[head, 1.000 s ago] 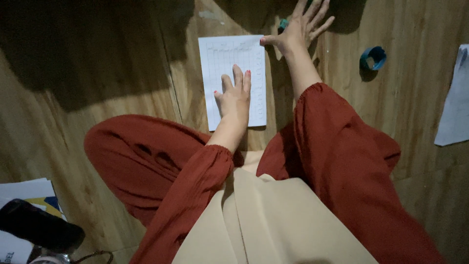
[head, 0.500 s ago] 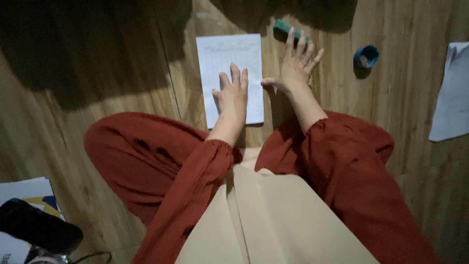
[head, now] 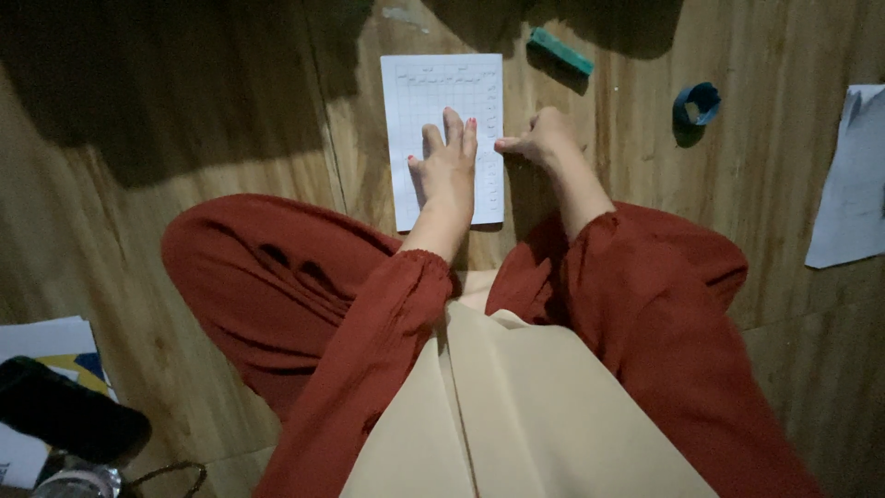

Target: The person sits on the floor and erases printed text on sheets of paper using a green eraser. They handle the papers one by one, erasing the content, and then place the sheets into a separate pile.

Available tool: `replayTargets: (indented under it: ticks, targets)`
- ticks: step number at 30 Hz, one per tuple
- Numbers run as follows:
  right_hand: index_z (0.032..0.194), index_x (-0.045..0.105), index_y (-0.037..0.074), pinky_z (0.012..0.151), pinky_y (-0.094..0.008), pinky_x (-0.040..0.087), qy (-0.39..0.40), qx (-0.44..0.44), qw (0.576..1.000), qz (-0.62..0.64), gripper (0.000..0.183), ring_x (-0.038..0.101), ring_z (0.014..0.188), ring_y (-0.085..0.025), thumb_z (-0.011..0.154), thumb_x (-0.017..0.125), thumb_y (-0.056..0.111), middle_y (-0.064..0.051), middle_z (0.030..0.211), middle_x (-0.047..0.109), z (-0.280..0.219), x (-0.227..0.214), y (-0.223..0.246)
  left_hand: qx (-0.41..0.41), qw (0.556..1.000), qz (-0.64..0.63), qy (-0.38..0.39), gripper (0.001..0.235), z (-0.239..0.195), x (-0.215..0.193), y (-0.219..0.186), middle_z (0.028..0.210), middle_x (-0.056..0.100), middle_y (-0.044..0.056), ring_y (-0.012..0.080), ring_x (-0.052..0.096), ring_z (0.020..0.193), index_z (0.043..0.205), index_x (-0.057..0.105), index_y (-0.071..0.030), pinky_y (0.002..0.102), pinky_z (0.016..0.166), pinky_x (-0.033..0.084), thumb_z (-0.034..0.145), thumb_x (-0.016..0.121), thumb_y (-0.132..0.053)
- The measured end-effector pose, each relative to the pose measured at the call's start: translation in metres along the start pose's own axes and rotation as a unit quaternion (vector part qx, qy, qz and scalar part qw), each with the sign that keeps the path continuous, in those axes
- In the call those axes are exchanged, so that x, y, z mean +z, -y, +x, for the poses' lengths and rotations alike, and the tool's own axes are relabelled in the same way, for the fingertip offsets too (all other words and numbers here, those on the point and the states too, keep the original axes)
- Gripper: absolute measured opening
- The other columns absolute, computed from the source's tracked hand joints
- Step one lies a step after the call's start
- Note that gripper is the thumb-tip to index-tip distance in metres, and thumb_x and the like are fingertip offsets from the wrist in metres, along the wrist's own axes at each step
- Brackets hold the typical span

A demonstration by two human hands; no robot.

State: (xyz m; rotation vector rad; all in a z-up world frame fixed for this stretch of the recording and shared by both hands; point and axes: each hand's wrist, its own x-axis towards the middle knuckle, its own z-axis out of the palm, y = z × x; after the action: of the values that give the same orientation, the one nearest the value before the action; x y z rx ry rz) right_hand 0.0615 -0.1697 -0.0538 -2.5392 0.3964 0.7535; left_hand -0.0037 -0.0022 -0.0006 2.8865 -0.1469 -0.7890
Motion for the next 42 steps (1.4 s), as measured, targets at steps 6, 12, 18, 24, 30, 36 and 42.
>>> replayTargets:
  ticks: [6, 12, 18, 24, 30, 36, 42]
  targets:
    - [0.075, 0.068, 0.007, 0.076, -0.047, 0.047, 0.090, 0.028, 0.978, -0.188, 0.046, 0.062, 0.090, -0.040, 0.060, 0.080, 0.049, -0.021, 0.079, 0.066, -0.047, -0.027, 0.043, -0.008, 1.000, 0.001, -0.012, 0.073, 0.001, 0.005, -0.001, 0.141, 0.014, 0.013, 0.0372, 0.027, 0.110, 0.139, 0.026, -0.019, 0.055, 0.073, 0.044, 0.079, 0.055, 0.010]
    - [0.111, 0.060, 0.010, 0.084, -0.054, 0.042, 0.121, 0.040, 0.966, -0.226, 0.067, 0.055, 0.108, -0.035, 0.061, 0.077, 0.052, -0.016, 0.104, 0.064, -0.069, -0.011, 0.026, 0.000, 1.000, -0.003, -0.007, 0.076, 0.000, 0.002, 0.000, 0.140, 0.014, 0.014, 0.0364, 0.026, 0.110, 0.139, 0.027, -0.018, 0.054, 0.070, 0.045, 0.076, 0.058, 0.012]
    - [0.083, 0.070, 0.010, 0.076, -0.047, 0.047, 0.135, 0.057, 0.951, -0.273, 0.048, 0.060, 0.100, -0.035, 0.066, 0.071, 0.055, -0.017, 0.093, 0.067, -0.094, -0.002, 0.018, -0.001, 1.000, -0.003, -0.017, 0.074, -0.008, -0.010, -0.001, 0.138, 0.016, 0.016, 0.0371, 0.027, 0.109, 0.138, 0.029, -0.018, 0.055, 0.067, 0.045, 0.077, 0.056, 0.012]
    - [0.093, 0.066, 0.006, 0.076, -0.047, 0.048, 0.126, 0.052, 0.942, -0.308, 0.059, 0.060, 0.098, -0.034, 0.062, 0.075, 0.056, -0.016, 0.095, 0.066, -0.100, 0.015, -0.002, -0.012, 0.999, -0.007, -0.039, 0.070, -0.003, 0.002, -0.002, 0.139, 0.017, 0.013, 0.0359, 0.027, 0.108, 0.137, 0.032, -0.021, 0.054, 0.064, 0.046, 0.078, 0.055, 0.009]
    - [0.075, 0.067, 0.005, 0.072, -0.042, 0.047, 0.133, -0.058, 0.983, -0.115, 0.040, 0.063, 0.085, -0.036, 0.062, 0.077, 0.041, -0.017, 0.077, 0.067, -0.084, 0.001, -0.031, -0.011, 0.997, 0.003, -0.071, 0.058, -0.003, 0.006, -0.001, 0.137, 0.026, 0.012, 0.0344, 0.031, 0.108, 0.134, 0.038, -0.020, 0.052, 0.067, 0.046, 0.083, 0.053, 0.003]
    - [0.123, 0.044, 0.003, 0.083, -0.042, 0.046, -0.271, -0.205, 0.932, -0.123, 0.044, 0.050, 0.104, -0.032, 0.086, 0.065, 0.015, -0.016, 0.111, 0.049, -0.035, -0.072, 0.030, -0.001, 0.998, 0.027, -0.062, 0.057, -0.005, 0.003, 0.001, 0.139, 0.025, 0.012, 0.0347, 0.032, 0.109, 0.135, 0.036, -0.021, 0.053, 0.068, 0.047, 0.085, 0.049, 0.001]
    - [0.092, 0.053, 0.011, 0.070, -0.032, 0.047, -0.286, -0.318, 0.862, -0.271, 0.021, 0.054, 0.080, -0.021, 0.079, 0.065, 0.023, -0.003, 0.085, 0.047, 0.074, -0.034, -0.014, -0.010, 0.997, 0.010, -0.073, 0.052, -0.001, 0.006, 0.000, 0.137, 0.029, 0.012, 0.0341, 0.034, 0.106, 0.133, 0.038, -0.022, 0.053, 0.067, 0.047, 0.086, 0.049, -0.003]
